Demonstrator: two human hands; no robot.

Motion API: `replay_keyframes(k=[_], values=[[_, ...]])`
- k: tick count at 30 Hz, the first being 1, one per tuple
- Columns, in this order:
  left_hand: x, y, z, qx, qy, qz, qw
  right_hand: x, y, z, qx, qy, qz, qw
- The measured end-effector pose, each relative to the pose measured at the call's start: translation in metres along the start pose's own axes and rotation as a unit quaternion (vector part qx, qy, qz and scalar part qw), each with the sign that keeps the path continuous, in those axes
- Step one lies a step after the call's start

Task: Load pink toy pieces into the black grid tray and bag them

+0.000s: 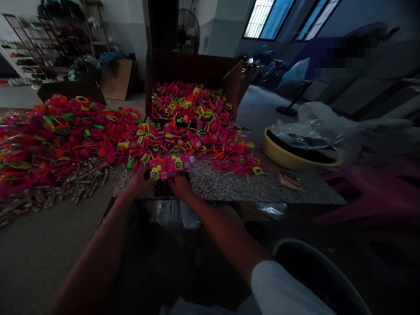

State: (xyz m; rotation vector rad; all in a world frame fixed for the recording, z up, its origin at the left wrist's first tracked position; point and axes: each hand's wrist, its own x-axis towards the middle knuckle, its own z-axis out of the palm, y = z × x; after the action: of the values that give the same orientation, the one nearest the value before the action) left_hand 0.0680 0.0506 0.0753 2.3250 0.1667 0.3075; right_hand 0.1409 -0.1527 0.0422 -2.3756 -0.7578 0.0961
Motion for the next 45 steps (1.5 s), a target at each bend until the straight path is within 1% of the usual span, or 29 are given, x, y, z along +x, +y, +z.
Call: replay_keyframes(k=[2, 4, 5, 6, 7, 8, 10, 12, 13, 15, 19, 22, 26, 29, 32, 36, 38, 40, 41, 43, 45], values=[[-0.003, 0.015, -0.002, 0.03, 0.059, 0.014, 0.998, 0.001, -0.003, 0.0, -0.015, -0.002, 0.025, 1.0], [-0.007, 0.032, 0.0, 0.072, 0.13, 0.048, 0.988, 0.002, -0.005, 0.001, -0.025, -0.005, 0.04, 0.999], [-0.009, 0.041, 0.002, 0.089, 0.157, 0.06, 0.982, 0.002, -0.006, 0.001, -0.027, -0.006, 0.042, 0.999], [-0.01, 0.049, 0.004, 0.101, 0.166, 0.075, 0.978, 0.003, -0.006, 0.001, -0.027, -0.007, 0.042, 0.999], [-0.01, 0.056, 0.005, 0.112, 0.161, 0.091, 0.976, 0.003, -0.006, 0.002, -0.026, -0.009, 0.04, 0.999], [-0.009, 0.062, 0.006, 0.122, 0.141, 0.109, 0.976, 0.004, -0.006, 0.001, -0.025, -0.013, 0.036, 0.999], [-0.004, 0.069, 0.005, 0.149, 0.08, 0.146, 0.975, 0.005, -0.005, 0.001, -0.021, -0.019, 0.026, 0.999], [0.003, 0.071, 0.004, 0.186, 0.024, 0.164, 0.968, 0.006, -0.003, 0.0, -0.014, -0.024, 0.019, 0.999], [0.006, 0.071, 0.004, 0.202, 0.006, 0.166, 0.965, 0.006, -0.002, -0.001, -0.009, -0.027, 0.018, 0.999], [0.012, 0.07, 0.003, 0.224, -0.01, 0.164, 0.961, 0.007, 0.0, -0.002, 0.004, -0.031, 0.015, 0.999], [0.021, 0.07, 0.001, 0.212, -0.01, 0.131, 0.968, 0.009, 0.001, -0.003, 0.004, -0.034, -0.009, 0.999], [0.024, 0.072, 0.002, 0.195, -0.017, 0.104, 0.975, 0.01, 0.0, -0.003, -0.011, -0.039, -0.011, 0.999], [0.024, 0.076, 0.007, 0.215, 0.008, 0.085, 0.973, 0.011, -0.003, -0.002, -0.033, -0.046, -0.021, 0.998], [0.022, 0.073, 0.01, 0.209, 0.029, 0.079, 0.974, 0.01, -0.005, -0.002, -0.051, -0.055, -0.016, 0.997], [0.019, 0.065, 0.009, 0.181, 0.04, 0.094, 0.978, 0.01, -0.007, -0.001, -0.068, -0.056, -0.001, 0.996], [0.013, 0.053, 0.006, 0.16, 0.039, 0.167, 0.972, 0.01, -0.012, -0.003, -0.075, -0.07, -0.002, 0.995], [0.012, 0.047, 0.005, 0.125, 0.055, 0.192, 0.972, 0.008, -0.014, -0.011, -0.06, -0.09, -0.018, 0.994], [0.012, 0.04, 0.003, 0.08, 0.085, 0.191, 0.975, 0.003, -0.011, -0.025, -0.032, -0.106, -0.039, 0.993], [0.012, 0.037, 0.001, 0.061, 0.104, 0.182, 0.976, 0.0, -0.007, -0.034, -0.02, -0.102, -0.044, 0.994], [0.015, 0.028, -0.003, 0.032, 0.143, 0.138, 0.979, -0.003, 0.009, -0.059, -0.013, -0.063, -0.024, 0.998], [0.019, 0.019, -0.008, 0.011, 0.167, 0.065, 0.984, -0.001, 0.032, -0.087, -0.034, 0.003, 0.044, 0.998]])
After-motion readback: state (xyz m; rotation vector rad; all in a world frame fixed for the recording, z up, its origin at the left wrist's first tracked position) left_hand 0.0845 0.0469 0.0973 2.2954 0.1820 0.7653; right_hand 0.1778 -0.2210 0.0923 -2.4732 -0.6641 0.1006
